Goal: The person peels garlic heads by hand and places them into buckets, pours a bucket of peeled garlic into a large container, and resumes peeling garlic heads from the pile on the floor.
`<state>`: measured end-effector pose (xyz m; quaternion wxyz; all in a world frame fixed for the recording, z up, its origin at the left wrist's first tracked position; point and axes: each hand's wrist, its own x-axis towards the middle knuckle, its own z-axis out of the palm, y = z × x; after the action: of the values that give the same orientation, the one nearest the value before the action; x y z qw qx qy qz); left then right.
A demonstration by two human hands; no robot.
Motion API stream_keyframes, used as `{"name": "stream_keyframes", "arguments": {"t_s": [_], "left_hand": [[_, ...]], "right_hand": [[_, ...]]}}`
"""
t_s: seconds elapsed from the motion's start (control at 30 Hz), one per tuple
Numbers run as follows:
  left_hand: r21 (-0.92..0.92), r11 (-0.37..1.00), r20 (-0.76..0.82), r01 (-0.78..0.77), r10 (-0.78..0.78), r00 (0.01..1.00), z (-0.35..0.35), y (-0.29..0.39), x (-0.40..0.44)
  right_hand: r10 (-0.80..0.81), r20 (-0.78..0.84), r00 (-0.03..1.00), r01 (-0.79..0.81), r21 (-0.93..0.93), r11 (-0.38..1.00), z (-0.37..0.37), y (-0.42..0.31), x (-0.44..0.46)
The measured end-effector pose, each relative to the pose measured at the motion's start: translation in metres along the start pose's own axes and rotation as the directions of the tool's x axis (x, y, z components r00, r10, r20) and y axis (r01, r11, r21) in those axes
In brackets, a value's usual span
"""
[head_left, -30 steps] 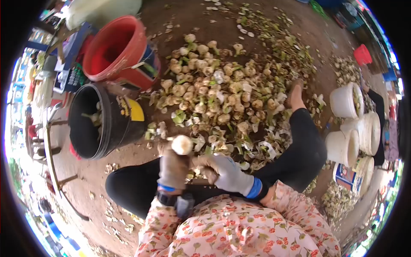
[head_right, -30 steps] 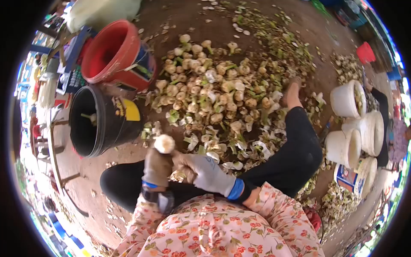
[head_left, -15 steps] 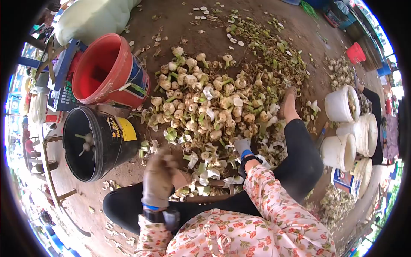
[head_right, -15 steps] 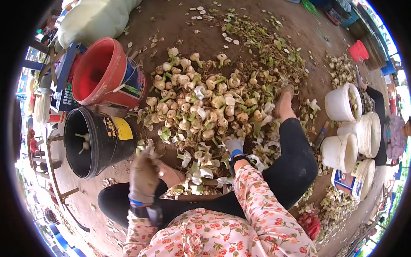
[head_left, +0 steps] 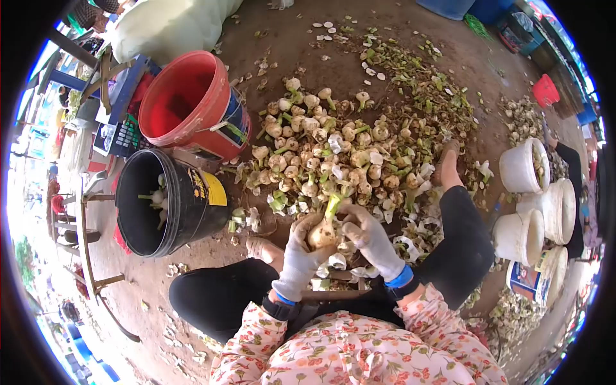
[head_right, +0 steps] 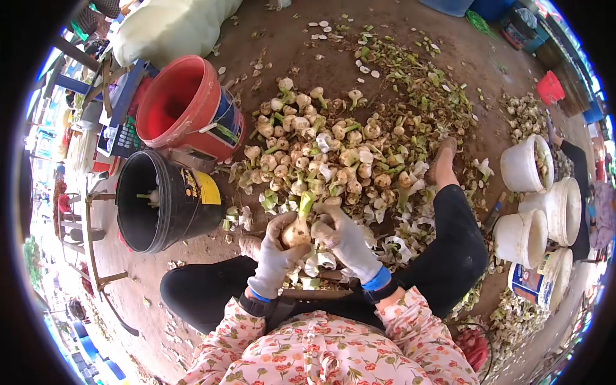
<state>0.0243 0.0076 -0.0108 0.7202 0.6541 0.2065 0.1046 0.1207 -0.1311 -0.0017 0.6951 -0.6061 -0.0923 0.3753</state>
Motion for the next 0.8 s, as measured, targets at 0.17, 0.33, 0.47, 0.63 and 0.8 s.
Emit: {"name": "stream_keyframes", "arguments": {"t_s": [0.17, 0.33, 0.47, 0.63, 0.8], "left_hand": [[0.37, 0.918, 0.043, -0.142, 0.136, 0.99, 0.002, 0.018, -0.016], [0.189, 0.981, 0.063, -0.041, 0.03, 0.998, -0.006, 0.015, -0.029], [-0.442, 0.822, 0.217, 0.359, -0.291, 0.932, -0.013, 0.029, -0.034], [-0.678, 0.631, 0.28, 0.376, -0.252, 0.927, -0.011, 0.035, -0.035], [0.075, 0.993, 0.049, -0.087, 0.084, 0.995, -0.006, 0.021, -0.038]], "right_hand": [[0.073, 0.007, 0.997, -0.067, -0.293, 0.954, 0.018, -0.02, -0.007], [-0.103, 0.107, 0.989, 0.123, -0.205, 0.971, 0.014, -0.008, -0.015], [-0.01, 0.163, 0.986, 0.033, -0.139, 0.99, 0.002, -0.008, -0.02], [0.008, 0.069, 0.998, -0.015, 0.102, 0.995, 0.015, -0.013, -0.025], [-0.047, 0.041, 0.998, 0.053, -0.148, 0.988, 0.027, -0.024, -0.029]]}}
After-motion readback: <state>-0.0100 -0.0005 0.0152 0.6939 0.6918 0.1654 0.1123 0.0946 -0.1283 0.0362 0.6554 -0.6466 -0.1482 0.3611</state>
